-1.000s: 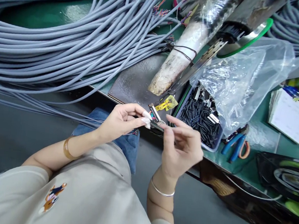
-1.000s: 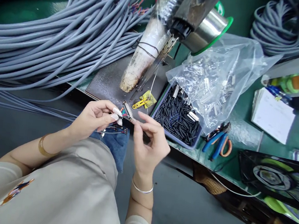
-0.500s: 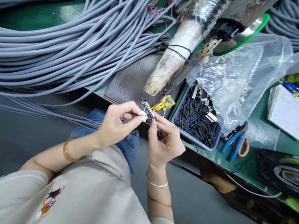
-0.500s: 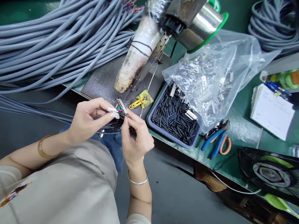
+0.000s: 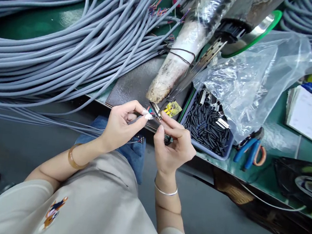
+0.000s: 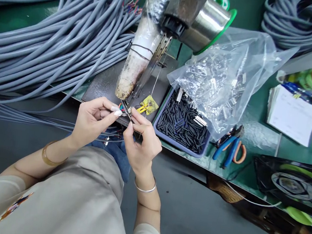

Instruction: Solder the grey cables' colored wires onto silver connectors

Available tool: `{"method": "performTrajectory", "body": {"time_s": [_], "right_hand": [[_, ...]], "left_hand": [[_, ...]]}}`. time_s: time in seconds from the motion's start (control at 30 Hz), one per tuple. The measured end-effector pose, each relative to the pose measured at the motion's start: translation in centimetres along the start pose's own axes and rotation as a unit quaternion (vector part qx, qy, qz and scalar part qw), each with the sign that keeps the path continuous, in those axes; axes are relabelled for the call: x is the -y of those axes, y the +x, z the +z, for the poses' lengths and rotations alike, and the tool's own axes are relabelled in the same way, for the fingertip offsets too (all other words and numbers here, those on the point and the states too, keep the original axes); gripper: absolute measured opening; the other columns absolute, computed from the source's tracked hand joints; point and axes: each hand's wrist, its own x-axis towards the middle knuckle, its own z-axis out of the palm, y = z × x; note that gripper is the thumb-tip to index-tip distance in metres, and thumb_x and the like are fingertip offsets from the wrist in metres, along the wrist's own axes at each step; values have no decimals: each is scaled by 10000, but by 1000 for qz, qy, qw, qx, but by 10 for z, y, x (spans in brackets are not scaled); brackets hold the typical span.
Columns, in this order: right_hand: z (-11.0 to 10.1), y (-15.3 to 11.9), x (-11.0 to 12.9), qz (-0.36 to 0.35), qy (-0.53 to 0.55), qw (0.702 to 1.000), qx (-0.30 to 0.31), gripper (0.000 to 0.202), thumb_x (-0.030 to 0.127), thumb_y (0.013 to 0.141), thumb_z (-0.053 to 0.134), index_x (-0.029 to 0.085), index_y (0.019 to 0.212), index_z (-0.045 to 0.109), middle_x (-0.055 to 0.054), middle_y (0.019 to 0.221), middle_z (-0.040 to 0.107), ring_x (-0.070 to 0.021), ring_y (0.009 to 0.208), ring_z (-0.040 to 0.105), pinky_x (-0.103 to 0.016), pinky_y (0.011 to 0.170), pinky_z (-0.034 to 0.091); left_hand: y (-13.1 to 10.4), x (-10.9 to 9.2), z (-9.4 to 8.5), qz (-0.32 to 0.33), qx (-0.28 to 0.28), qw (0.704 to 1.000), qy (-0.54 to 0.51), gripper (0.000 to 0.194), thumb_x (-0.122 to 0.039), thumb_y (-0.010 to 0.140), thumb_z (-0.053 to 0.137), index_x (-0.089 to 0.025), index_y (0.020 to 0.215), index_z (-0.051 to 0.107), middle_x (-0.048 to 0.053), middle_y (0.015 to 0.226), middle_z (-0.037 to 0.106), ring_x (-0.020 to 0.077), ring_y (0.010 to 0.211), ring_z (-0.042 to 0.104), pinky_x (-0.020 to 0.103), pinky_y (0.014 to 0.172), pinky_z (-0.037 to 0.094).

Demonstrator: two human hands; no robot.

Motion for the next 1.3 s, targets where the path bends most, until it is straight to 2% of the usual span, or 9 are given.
{"method": "performTrajectory", "body": {"time_s": [0.17,0.53,0.87,1.13,1.3], "right_hand": [[1,5,-2,2,4,1000,-6,141,97,898,681,215,910,604,-65,1146,792,-185,947,798,-329,824,685],[-2,19,3,-35,-26,999,-8,182,69,841,749,213,900,654,-52,1069,800,-183,918,785,-330,798,668],[-2,17,-4,-37,-30,999,1,177,83,836,759,214,878,649,-40,1042,804,-165,885,780,-307,794,656],[-1,27,4,-52,-50,997,-13,182,70,822,790,206,903,701,-31,992,807,-152,878,770,-290,805,640],[-1,27,6,-59,-66,996,-19,193,83,819,802,219,922,712,-27,996,807,-154,874,775,-285,801,643]], "left_hand": [[3,-1,1,36,-16,998,49,122,-216,838,724,-148,758,663,-7,650,586,55,545,481,169,471,331],[5,-6,3,73,-28,993,84,101,-208,845,727,-158,774,675,10,691,611,78,604,538,174,488,379],[4,-2,2,30,-9,997,69,142,-234,861,722,-159,766,648,17,718,614,83,626,559,173,511,400],[6,-12,2,46,-19,996,75,140,-228,845,727,-159,751,649,13,696,601,83,626,556,169,507,396],[6,-15,2,30,-16,997,67,145,-237,845,729,-163,750,648,10,678,598,83,601,545,178,495,390]]}}
